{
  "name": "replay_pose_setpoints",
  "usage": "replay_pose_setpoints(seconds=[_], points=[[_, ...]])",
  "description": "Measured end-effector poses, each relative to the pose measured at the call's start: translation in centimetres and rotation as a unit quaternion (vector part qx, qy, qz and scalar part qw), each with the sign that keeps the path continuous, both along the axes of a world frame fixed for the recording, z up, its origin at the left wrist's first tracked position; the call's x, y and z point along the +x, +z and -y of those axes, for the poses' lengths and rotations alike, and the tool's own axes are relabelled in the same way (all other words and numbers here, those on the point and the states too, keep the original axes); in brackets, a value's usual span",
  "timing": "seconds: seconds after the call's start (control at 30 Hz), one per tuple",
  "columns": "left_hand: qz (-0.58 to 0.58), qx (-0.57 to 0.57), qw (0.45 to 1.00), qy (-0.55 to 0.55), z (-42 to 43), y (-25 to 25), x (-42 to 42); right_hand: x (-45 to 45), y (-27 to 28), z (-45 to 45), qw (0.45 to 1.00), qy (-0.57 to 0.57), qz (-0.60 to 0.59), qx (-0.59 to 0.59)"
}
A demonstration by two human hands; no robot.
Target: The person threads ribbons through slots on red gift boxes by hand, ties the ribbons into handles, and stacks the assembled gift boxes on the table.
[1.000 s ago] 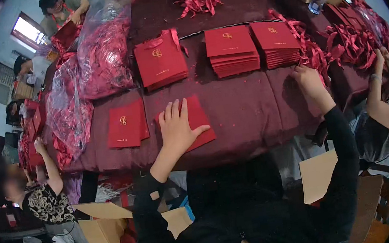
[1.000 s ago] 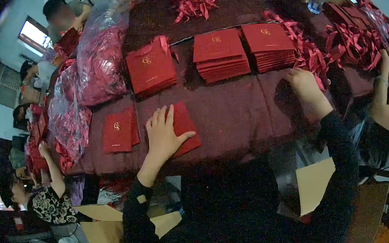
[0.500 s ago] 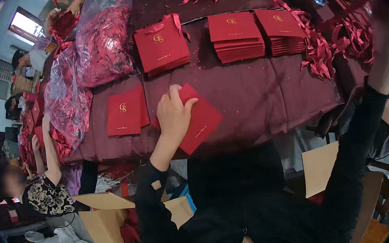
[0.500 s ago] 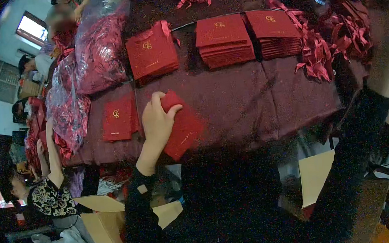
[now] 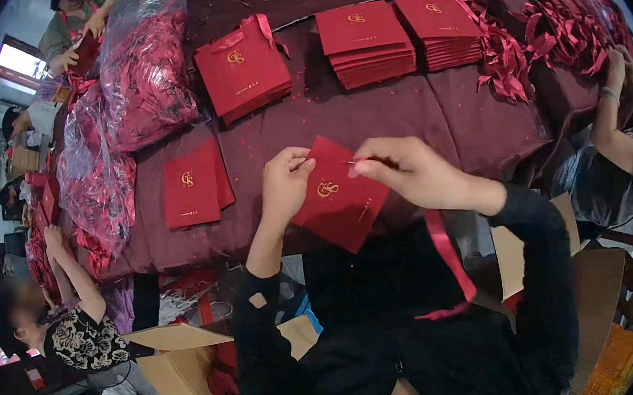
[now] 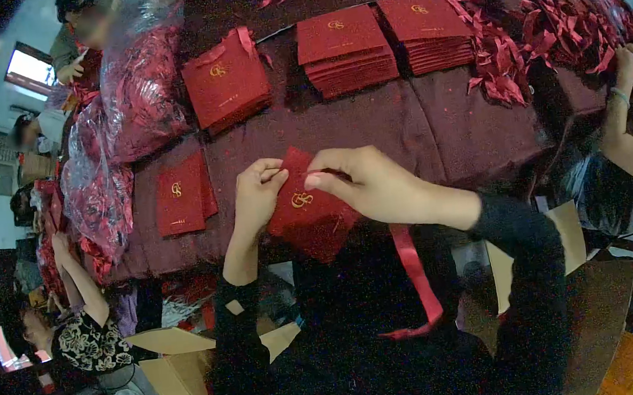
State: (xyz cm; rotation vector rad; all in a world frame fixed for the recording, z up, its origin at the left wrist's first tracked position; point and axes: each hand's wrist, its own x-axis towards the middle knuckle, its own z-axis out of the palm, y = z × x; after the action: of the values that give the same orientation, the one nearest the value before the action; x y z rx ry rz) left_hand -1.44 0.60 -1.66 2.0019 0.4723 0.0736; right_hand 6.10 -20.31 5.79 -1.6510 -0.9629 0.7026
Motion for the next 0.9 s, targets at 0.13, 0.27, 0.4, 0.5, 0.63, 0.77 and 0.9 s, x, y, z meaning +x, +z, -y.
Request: replay_pose_setpoints(seconds=[0.13,0.27,0.4,0.5,0.63,0.77,0.9], points=[[0.031,-0.084,0.995,0.042,0.6,-1.4,-0.2,0.0,-8.0,-3.2,0.997,-0.063,0.035,0.010],[-0.005,-0.255,0.966,0.043,0.2,-1.3,-0.5,-0.1,-9.9,-3.7,0.994,-0.097,0.039,-0.027],[-0.042,-0.337,0.939,0.048,0.1,-0.4,-0.5,-0.3,-10.2,-3.6,0.992,-0.125,0.032,0.008],[-0.035,-0.346,0.936,0.044,-0.1,-1.2,-0.7,-0.7,-11.1,-3.9,0.985,-0.155,0.075,0.029],[-0.042,-0.360,0.930,0.055,0.0,-1.1,-0.7,-1.7,-10.6,-4.3,0.967,-0.186,0.176,0.014],[-0.042,-0.353,0.933,0.057,0.0,-1.5,-0.6,-2.2,-10.5,-4.4,0.957,-0.197,0.214,-0.010],[-0.035,-0.350,0.934,0.066,0.0,-1.5,-0.7,-2.4,-10.6,-4.7,0.942,-0.203,0.268,-0.007]])
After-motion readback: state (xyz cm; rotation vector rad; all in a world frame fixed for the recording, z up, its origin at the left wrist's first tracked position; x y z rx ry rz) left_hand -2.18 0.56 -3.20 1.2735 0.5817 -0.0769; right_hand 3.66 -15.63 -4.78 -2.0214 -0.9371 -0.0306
